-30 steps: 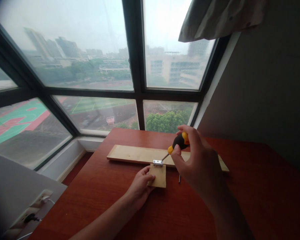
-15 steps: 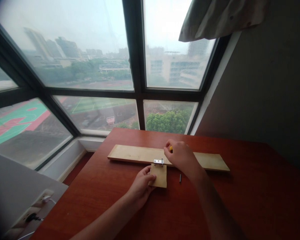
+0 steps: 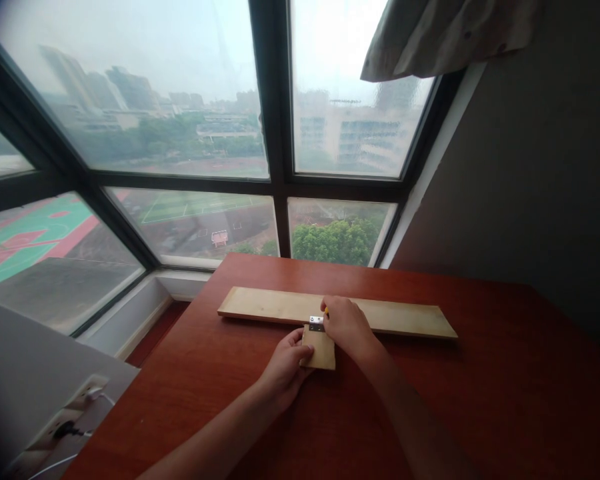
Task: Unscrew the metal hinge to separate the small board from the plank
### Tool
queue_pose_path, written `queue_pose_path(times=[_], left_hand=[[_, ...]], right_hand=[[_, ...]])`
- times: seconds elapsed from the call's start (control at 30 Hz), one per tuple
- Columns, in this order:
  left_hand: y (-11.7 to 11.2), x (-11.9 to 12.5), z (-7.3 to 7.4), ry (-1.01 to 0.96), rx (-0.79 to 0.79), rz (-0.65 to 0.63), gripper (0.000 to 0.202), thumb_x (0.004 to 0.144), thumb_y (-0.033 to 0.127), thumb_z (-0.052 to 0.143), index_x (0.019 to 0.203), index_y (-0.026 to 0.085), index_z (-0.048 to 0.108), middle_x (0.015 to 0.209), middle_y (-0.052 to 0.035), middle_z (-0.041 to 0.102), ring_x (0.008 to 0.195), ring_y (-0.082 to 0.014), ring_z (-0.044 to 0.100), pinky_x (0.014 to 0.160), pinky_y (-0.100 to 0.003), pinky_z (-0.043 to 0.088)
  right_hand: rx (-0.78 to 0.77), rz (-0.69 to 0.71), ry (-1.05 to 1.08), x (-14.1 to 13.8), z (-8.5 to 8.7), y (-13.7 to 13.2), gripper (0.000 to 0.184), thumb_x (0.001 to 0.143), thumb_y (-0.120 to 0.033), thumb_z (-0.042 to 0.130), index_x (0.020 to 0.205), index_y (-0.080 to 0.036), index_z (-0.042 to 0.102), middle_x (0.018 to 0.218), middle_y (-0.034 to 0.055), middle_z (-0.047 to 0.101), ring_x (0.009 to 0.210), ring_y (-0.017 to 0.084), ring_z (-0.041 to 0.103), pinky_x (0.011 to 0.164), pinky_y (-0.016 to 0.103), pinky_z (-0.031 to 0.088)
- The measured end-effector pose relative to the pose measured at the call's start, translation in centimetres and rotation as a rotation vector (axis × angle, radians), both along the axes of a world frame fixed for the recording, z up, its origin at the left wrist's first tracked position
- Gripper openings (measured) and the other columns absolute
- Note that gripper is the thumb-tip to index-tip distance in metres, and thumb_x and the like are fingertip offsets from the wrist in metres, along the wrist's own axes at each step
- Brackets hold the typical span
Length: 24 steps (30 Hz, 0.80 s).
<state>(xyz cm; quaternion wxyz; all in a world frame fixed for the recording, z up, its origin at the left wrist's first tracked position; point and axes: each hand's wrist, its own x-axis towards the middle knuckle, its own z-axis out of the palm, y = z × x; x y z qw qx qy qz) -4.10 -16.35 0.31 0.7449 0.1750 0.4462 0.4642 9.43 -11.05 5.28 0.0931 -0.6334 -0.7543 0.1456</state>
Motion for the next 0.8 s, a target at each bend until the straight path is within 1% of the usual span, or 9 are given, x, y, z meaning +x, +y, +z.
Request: queue_pose_path(times=[0.1,0.2,0.27,0.33,0.43,0.53,0.63,0.8], left_hand=[[0.0,0.1,0.1,0.001,-0.008,0.003,0.042,0.054,0.002,0.056,0.093,0.014,0.060,0.086,-0.0072,0.067,0.079,-0.0201,0.064,0.067,-0.029,0.052],[0.0,0.1,0.2,0.005,-0.010,0.004,0.042,0.053,0.001,0.055,0.093,0.014,0.061,0.087,-0.0077,0.067,0.080,-0.0204,0.064,0.067,-0.029,0.052],[0.0,0.1,0.2,0.005,-0.011,0.006,0.043,0.053,0.000,0.055,0.093,0.014,0.061,0.087,-0.0078,0.067,0.080,-0.0204,0.064,0.068,-0.029,0.052],[0.0,0.1,0.1,0.000,-0.008,0.004,0.043,0.053,0.000,0.055,0.094,0.014,0.061,0.086,-0.0075,0.066,0.080,-0.0204,0.064,0.068,-0.029,0.052],[0.0,0.2,0.0,-0.004,-0.007,-0.012,0.044,0.054,0.000,0.054,0.095,0.014,0.061,0.086,-0.0067,0.065,0.081,-0.0204,0.064,0.068,-0.029,0.052],[-0.1,0.2,-0.1,0.007,-0.008,-0.028,0.045,0.054,0.000,0.054,0.096,0.014,0.060,0.086,-0.0070,0.065,0.080,-0.0205,0.063,0.067,-0.029,0.052],[-0.1,0.2,0.1,0.031,-0.009,-0.042,0.046,0.054,0.000,0.053,0.097,0.014,0.060,0.086,-0.0075,0.065,0.079,-0.0207,0.063,0.064,-0.029,0.051],[-0.1,0.1,0.5,0.043,-0.006,-0.045,0.045,0.054,0.000,0.052,0.097,0.014,0.060,0.084,-0.0070,0.064,0.077,-0.0200,0.062,0.065,-0.030,0.052]], right_hand=[[0.037,-0.013,0.026,0.5,0.7,0.0,0.017,0.083,-0.019,0.052,0.092,-0.023,0.066,0.093,0.0031,0.072,0.089,0.018,0.065,0.076,0.026,0.041],[0.081,-0.038,0.031,1.6,1.3,-0.1,0.017,0.086,-0.023,0.050,0.095,-0.023,0.063,0.097,0.0042,0.071,0.092,0.019,0.063,0.077,0.028,0.040],[0.076,-0.037,0.028,2.7,1.3,-0.5,0.015,0.085,-0.025,0.051,0.093,-0.023,0.063,0.095,0.0040,0.071,0.090,0.020,0.063,0.078,0.029,0.041],[0.044,-0.027,0.020,4.0,0.9,-1.2,0.012,0.083,-0.023,0.053,0.089,-0.022,0.063,0.090,0.0041,0.071,0.088,0.020,0.064,0.078,0.029,0.041],[-0.015,-0.009,0.003,6.1,-0.2,-2.6,0.011,0.080,-0.020,0.053,0.085,-0.022,0.063,0.087,0.0040,0.071,0.085,0.022,0.064,0.076,0.031,0.042],[-0.062,0.005,0.001,7.6,-1.2,-4.0,0.012,0.079,-0.019,0.055,0.087,-0.023,0.063,0.089,0.0035,0.070,0.086,0.021,0.064,0.077,0.031,0.043],[-0.087,0.015,0.007,8.0,-1.8,-4.8,0.015,0.078,-0.017,0.054,0.089,-0.023,0.062,0.091,0.0033,0.070,0.088,0.021,0.064,0.078,0.031,0.043],[-0.094,0.027,0.034,7.7,-2.5,-5.2,0.017,0.079,-0.017,0.052,0.092,-0.024,0.061,0.096,0.0030,0.069,0.090,0.021,0.064,0.079,0.031,0.043]])
